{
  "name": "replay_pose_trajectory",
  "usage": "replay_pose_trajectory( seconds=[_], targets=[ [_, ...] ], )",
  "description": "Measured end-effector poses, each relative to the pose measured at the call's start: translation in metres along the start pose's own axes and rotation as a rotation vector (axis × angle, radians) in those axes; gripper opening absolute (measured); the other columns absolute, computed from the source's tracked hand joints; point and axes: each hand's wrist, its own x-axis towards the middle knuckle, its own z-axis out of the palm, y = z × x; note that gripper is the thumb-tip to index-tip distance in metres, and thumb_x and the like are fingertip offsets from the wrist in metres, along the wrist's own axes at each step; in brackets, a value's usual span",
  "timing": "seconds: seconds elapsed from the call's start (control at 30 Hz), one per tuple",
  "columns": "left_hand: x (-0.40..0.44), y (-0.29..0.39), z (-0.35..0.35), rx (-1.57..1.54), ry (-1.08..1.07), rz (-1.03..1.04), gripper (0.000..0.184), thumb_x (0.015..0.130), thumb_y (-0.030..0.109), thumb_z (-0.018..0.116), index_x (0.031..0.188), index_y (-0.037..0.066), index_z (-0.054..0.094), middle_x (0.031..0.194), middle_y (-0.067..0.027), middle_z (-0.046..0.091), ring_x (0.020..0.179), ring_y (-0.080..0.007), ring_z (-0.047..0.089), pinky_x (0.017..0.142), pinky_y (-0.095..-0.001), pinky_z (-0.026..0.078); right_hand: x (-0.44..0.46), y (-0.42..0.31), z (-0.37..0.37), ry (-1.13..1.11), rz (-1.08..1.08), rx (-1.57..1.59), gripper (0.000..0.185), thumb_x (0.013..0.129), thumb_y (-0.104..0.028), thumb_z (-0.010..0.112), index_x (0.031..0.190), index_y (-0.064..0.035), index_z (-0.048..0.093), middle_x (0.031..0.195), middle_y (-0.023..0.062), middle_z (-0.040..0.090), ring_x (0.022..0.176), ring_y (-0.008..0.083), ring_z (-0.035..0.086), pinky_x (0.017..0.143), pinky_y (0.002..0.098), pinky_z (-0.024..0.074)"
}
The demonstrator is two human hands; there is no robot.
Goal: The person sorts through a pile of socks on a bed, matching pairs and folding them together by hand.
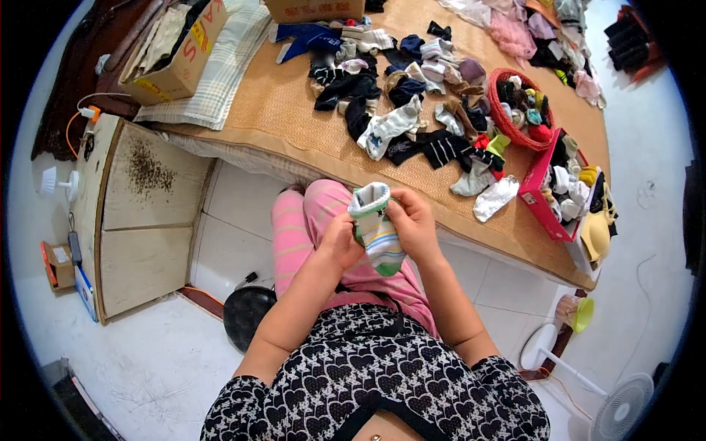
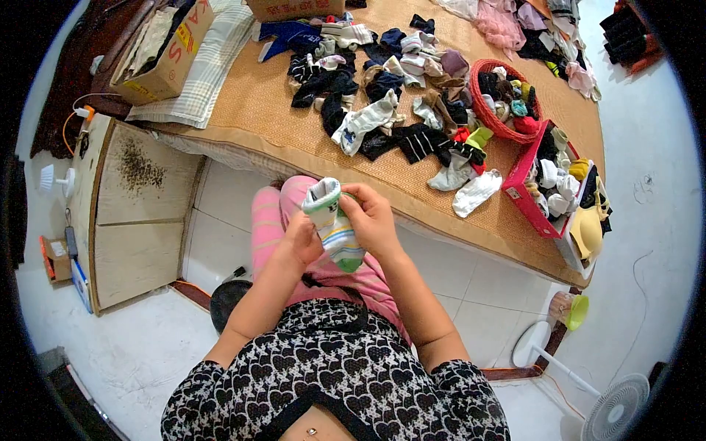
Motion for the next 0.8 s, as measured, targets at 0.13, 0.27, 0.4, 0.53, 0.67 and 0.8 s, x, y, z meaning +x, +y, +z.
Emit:
replay_pose_trajectory(
  seconds=[0.13, 0.27, 0.4, 0.53, 0.67, 0.8],
  targets=[
    [-0.003, -0.007, 0.008, 0.004, 0.158, 0.080, 0.036, 0.098, 0.030, 0.039, 0.124, 0.008, 0.050, 0.120, -0.0081, 0.056, 0.110, -0.0224, 0.054, 0.095, -0.0391, 0.045, 0.002, 0.014, 0.003, 0.185, -0.059, -0.545, 0.012, 0.084, -0.009, 0.061, 0.094, -0.0026, 0.062, 0.084, 0.0164, 0.062, 0.071, 0.0249, 0.062, 0.064, 0.0314, 0.0468],
    [-0.010, -0.002, 0.013, -0.126, -0.048, 0.067, 0.035, 0.097, 0.027, 0.043, 0.126, 0.008, 0.049, 0.119, -0.0076, 0.057, 0.111, -0.0215, 0.054, 0.096, -0.0384, 0.044, 0.003, 0.019, 0.003, 0.272, -0.258, -0.662, 0.013, 0.083, -0.010, 0.061, 0.095, -0.0028, 0.062, 0.087, 0.0139, 0.060, 0.075, 0.0277, 0.061, 0.065, 0.0341, 0.0470],
    [-0.008, -0.005, 0.011, 0.047, 0.009, 0.130, 0.036, 0.092, 0.013, 0.054, 0.126, 0.007, 0.047, 0.117, -0.0071, 0.057, 0.107, -0.0204, 0.056, 0.094, -0.0376, 0.046, 0.008, 0.026, 0.000, 0.339, -0.314, -0.617, 0.024, 0.081, -0.017, 0.066, 0.099, -0.0015, 0.061, 0.095, 0.0106, 0.057, 0.081, 0.0238, 0.060, 0.070, 0.0325, 0.0481],
    [-0.005, 0.000, 0.010, 0.136, 0.104, 0.270, 0.033, 0.089, 0.008, 0.058, 0.121, 0.005, 0.050, 0.112, -0.0071, 0.059, 0.100, -0.0205, 0.060, 0.088, -0.0370, 0.050, -0.002, 0.046, -0.022, 0.059, -0.022, -0.263, 0.037, 0.082, -0.024, 0.069, 0.106, 0.0015, 0.059, 0.097, 0.0067, 0.062, 0.085, 0.0156, 0.060, 0.074, 0.0292, 0.0490],
    [0.004, 0.003, -0.004, 0.122, 0.149, 0.332, 0.025, 0.092, 0.014, 0.055, 0.115, 0.004, 0.053, 0.105, -0.0088, 0.061, 0.094, -0.0219, 0.062, 0.082, -0.0381, 0.052, -0.019, 0.032, -0.018, -0.165, 0.322, -0.047, 0.028, 0.088, -0.019, 0.062, 0.110, 0.0001, 0.059, 0.083, 0.0020, 0.064, 0.071, 0.0107, 0.059, 0.067, 0.0250, 0.0490],
    [-0.009, -0.004, 0.002, 0.165, 0.119, 0.011, 0.039, 0.094, 0.036, 0.047, 0.117, 0.005, 0.054, 0.107, -0.0074, 0.062, 0.096, -0.0212, 0.061, 0.080, -0.0395, 0.051, -0.016, 0.045, -0.008, -0.079, 0.229, 0.046, 0.022, 0.091, -0.017, 0.058, 0.105, -0.0001, 0.060, 0.081, 0.0025, 0.065, 0.067, 0.0113, 0.059, 0.059, 0.0259, 0.0493]
  ],
)
